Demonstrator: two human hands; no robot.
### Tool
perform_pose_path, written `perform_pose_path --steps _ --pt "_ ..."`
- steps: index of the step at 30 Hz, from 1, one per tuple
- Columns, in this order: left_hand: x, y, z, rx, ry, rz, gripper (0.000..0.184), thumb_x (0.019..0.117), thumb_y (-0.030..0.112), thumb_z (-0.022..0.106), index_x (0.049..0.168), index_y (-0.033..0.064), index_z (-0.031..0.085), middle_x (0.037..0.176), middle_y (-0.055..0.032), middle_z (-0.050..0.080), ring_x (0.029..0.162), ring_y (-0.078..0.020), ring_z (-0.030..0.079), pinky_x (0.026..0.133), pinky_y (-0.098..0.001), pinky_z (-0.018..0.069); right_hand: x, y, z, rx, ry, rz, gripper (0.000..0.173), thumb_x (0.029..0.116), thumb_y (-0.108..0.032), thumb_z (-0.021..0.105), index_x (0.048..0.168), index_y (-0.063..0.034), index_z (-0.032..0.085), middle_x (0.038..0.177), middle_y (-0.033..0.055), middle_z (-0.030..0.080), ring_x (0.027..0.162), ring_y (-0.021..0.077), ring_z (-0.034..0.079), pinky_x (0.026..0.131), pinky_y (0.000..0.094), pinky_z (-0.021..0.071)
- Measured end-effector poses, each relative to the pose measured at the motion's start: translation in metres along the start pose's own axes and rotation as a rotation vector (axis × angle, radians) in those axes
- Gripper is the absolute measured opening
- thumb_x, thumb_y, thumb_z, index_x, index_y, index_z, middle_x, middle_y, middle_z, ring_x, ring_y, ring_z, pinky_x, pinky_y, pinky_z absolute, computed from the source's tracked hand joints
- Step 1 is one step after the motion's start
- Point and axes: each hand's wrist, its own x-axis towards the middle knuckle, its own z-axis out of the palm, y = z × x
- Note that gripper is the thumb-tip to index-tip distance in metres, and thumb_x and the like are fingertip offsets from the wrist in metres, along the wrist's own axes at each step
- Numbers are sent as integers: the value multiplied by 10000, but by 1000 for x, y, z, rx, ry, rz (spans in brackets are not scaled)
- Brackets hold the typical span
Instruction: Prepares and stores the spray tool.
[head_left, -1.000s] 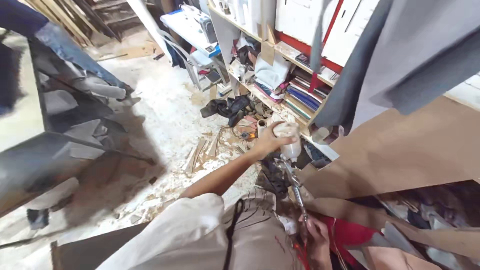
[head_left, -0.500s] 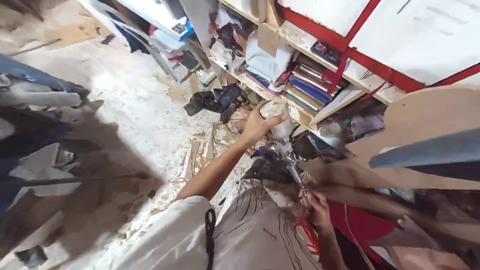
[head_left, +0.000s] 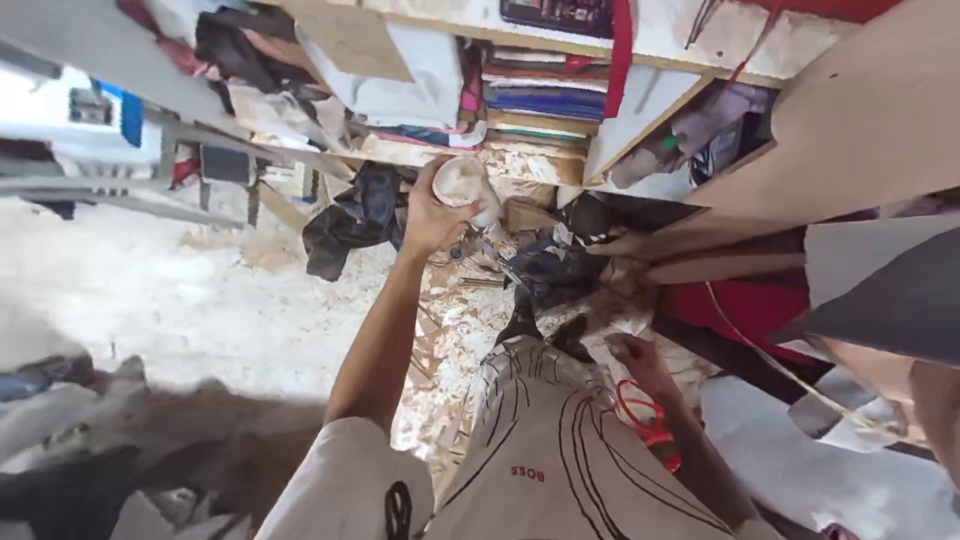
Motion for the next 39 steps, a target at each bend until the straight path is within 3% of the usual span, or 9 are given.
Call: perform_pose_path --steps 6,10,13,16,20,27,31,34,39 --pt "197 -54 95 -84 -649 172 1032 606 61 980 1502 98 467 1477 -112 544 1313 -247 582 1023 -441 586 -51 70 8 -189 241 516 361 970 -454 696 1154 -154 772 873 97 742 765 252 698 751 565 577" --pt "297 -70 185 108 -845 189 1035 591 -43 938 1495 99 454 1466 -92 548 1326 -176 563 1090 -373 530 -105 100 42 -164 268 743 372 981 -465 677 1165 -157 777 1011 141 767 949 328 734 880 641 561" --pt "350 -109 243 213 -897 279 1032 616 133 965 1517 187 464 1476 -33 558 1354 -127 530 1162 -366 450 -134 101 71 -127 236 891 377 968 -466 686 1130 -141 787 947 160 763 880 348 730 825 643 563" --pt "393 -174 275 357 -902 501 1010 649 482 915 1527 326 440 1470 19 562 1328 -101 546 1111 -375 486 -138 96 91 -94 156 997 442 953 -522 688 1186 -157 776 1048 162 763 1003 360 720 910 654 540" --pt "380 -127 278 501 -1023 581 980 694 219 943 1530 290 436 1556 -44 470 1427 -196 458 1187 -417 402 -113 91 102 -61 101 976 417 953 -518 690 1142 -158 785 965 150 762 908 342 725 840 641 554" --pt "352 -134 281 926 -881 812 952 772 173 852 1582 254 357 1640 -59 357 1399 -348 486 981 -643 498 -60 89 82 -118 172 824 351 963 -503 685 1106 -202 793 932 109 766 855 306 729 795 632 569" --pt "345 -132 279 1102 -917 701 903 885 131 727 1634 285 244 1708 38 221 1424 -331 465 999 -651 470 -45 87 77 -128 169 820 352 967 -520 670 1124 -229 789 917 91 766 834 289 730 778 624 574" --pt "344 -160 280 1088 -845 655 800 931 166 699 1614 277 299 1709 -4 215 1329 -386 547 961 -658 497 -40 86 83 -115 165 802 368 958 -532 678 1129 -224 784 931 85 766 847 277 731 790 616 576" --pt "342 -149 284 988 -911 600 823 882 43 728 1592 204 344 1708 -37 208 1414 -352 474 1112 -576 438 -43 93 95 -130 102 798 383 941 -570 680 1090 -234 787 894 59 759 819 253 723 771 592 578"
